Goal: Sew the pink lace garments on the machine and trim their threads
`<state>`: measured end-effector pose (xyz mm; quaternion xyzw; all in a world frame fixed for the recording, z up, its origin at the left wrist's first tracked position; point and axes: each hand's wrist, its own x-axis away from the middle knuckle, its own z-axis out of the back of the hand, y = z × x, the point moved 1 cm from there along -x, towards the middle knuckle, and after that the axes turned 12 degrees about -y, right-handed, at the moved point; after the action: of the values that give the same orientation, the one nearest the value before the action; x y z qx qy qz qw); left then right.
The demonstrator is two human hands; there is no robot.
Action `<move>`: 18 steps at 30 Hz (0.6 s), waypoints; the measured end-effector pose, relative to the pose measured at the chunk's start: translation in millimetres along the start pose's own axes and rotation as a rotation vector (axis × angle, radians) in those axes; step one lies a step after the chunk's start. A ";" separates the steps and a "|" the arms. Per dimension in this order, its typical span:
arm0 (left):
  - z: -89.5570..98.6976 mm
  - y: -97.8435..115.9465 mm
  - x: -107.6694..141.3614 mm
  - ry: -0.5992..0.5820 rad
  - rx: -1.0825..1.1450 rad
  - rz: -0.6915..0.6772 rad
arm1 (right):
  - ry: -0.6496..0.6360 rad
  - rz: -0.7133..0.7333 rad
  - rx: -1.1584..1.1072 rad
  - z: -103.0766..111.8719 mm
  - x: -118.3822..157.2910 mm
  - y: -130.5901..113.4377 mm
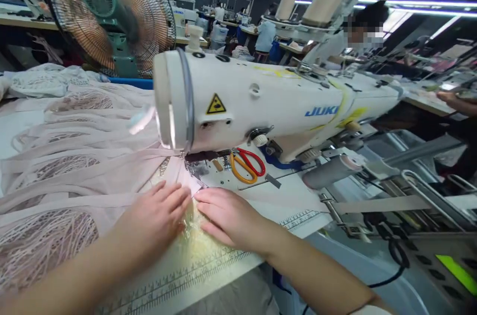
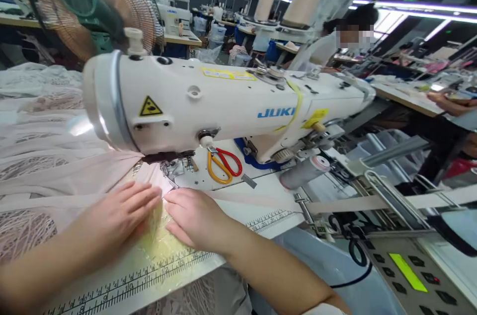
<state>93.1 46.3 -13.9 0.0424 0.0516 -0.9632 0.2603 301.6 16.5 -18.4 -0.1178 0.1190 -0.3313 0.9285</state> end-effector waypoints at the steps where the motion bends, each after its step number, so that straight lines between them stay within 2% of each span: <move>1: -3.1 3.0 4.5 0.023 -0.008 -0.013 | 0.002 0.001 0.005 -0.4 -0.2 0.5; 4: -8.1 -1.5 12.8 0.021 -0.071 -0.061 | -0.010 -0.008 0.004 0.1 -0.9 1.6; 7: -4.1 -17.5 13.0 -0.050 -0.137 -0.116 | -0.015 -0.020 0.009 1.9 -1.3 1.9; 12: -0.3 -43.4 10.5 -0.179 -0.165 -0.096 | -0.039 -0.003 0.047 4.6 -2.4 2.5; 15: -2.1 -55.0 5.0 -0.188 -0.171 -0.110 | -0.048 0.002 0.055 5.9 -3.1 3.6; 18: 3.8 -54.3 -3.2 -0.179 -0.235 -0.116 | -0.058 -0.004 0.056 6.4 -3.1 4.0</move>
<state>68.1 94.1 -5.6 -0.0773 0.1430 -0.9639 0.2111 303.6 22.3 -13.1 -0.1016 0.0825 -0.3326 0.9339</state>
